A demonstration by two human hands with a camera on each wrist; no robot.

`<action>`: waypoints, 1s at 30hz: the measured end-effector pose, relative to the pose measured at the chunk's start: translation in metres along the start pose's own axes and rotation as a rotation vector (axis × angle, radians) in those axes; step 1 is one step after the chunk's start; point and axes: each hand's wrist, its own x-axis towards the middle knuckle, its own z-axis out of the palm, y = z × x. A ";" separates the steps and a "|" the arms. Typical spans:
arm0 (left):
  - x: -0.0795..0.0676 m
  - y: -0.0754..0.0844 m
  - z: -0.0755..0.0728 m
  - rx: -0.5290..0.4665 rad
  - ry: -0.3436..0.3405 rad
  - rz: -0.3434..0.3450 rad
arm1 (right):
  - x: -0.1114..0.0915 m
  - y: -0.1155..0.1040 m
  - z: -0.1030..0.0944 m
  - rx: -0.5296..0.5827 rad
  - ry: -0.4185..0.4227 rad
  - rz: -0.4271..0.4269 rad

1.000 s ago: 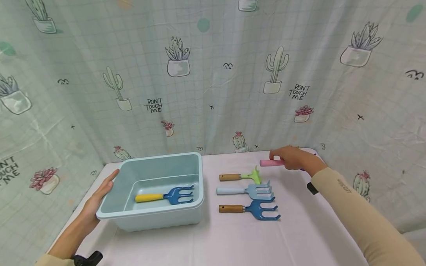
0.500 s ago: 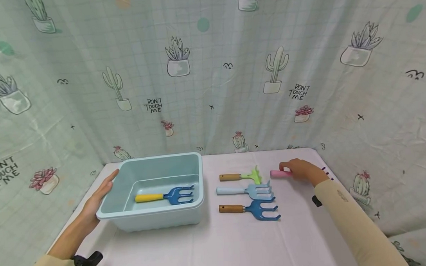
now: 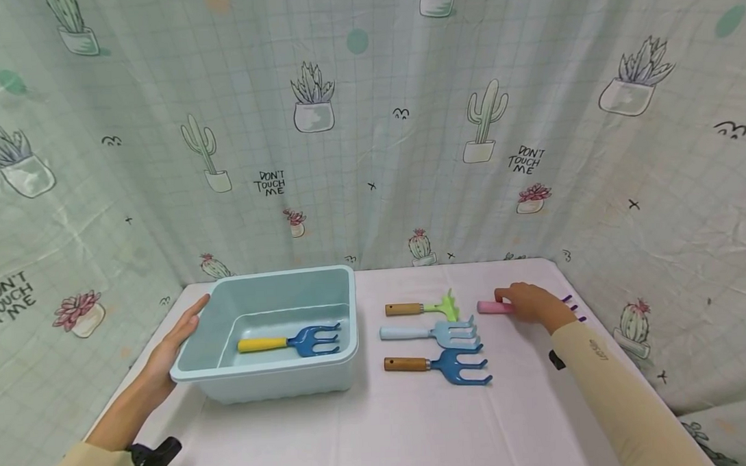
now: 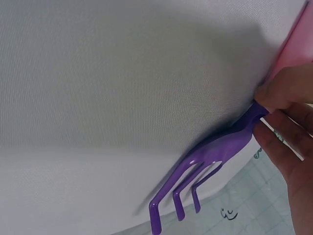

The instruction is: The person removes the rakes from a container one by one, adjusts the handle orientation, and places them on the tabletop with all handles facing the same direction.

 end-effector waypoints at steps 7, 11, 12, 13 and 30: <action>0.000 0.000 -0.001 -0.002 -0.001 0.000 | -0.003 -0.005 -0.006 0.014 -0.007 0.028; 0.001 -0.001 -0.001 -0.005 -0.004 0.005 | -0.005 -0.011 -0.017 0.002 0.004 0.008; 0.001 -0.001 -0.001 -0.007 -0.005 0.004 | -0.006 -0.012 -0.021 -0.001 0.009 -0.003; 0.001 -0.001 -0.001 -0.009 -0.008 0.004 | -0.006 -0.013 -0.024 -0.006 0.018 -0.021; 0.000 -0.002 -0.003 -0.011 0.000 -0.001 | 0.010 -0.100 -0.097 -0.010 0.157 -0.200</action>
